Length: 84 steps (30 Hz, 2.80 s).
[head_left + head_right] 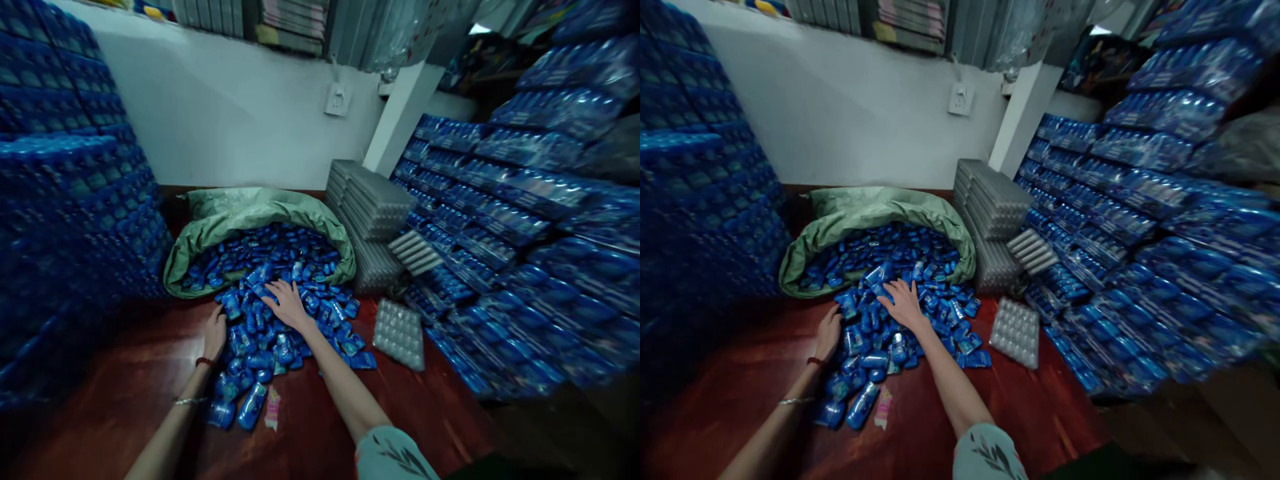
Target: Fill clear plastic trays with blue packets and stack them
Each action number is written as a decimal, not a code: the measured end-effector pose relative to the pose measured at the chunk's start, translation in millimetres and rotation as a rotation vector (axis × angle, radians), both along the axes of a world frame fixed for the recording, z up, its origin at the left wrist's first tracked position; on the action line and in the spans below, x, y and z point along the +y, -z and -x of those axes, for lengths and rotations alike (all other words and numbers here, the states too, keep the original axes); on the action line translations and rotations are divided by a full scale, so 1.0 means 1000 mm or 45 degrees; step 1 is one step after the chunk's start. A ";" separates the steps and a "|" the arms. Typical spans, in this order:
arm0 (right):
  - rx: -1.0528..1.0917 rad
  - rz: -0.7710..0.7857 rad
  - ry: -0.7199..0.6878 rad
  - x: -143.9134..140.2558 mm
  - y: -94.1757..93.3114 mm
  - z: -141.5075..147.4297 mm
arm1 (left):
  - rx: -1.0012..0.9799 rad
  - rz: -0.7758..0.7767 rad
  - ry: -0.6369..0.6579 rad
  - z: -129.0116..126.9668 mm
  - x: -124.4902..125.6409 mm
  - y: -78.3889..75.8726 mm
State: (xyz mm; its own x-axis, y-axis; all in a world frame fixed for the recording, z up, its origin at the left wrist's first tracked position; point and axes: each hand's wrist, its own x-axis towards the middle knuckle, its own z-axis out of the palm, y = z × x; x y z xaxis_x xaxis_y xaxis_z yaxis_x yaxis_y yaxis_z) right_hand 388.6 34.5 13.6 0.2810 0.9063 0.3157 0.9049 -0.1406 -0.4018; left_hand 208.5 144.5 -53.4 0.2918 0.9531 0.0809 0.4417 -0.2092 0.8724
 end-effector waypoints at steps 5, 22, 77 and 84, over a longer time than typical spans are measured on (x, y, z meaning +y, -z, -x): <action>-0.019 -0.293 0.582 -0.105 -0.008 -0.045 | -0.005 0.029 0.055 0.038 -0.013 -0.022; 0.581 0.134 1.360 -0.253 0.038 -0.127 | 0.716 -0.375 0.295 0.037 -0.121 0.017; 1.607 0.471 -0.392 -0.100 -0.016 0.189 | -0.890 0.677 -0.471 0.148 -0.178 -0.058; 1.967 0.589 -0.321 -0.103 -0.005 0.190 | -0.935 0.891 -0.393 0.153 -0.180 -0.060</action>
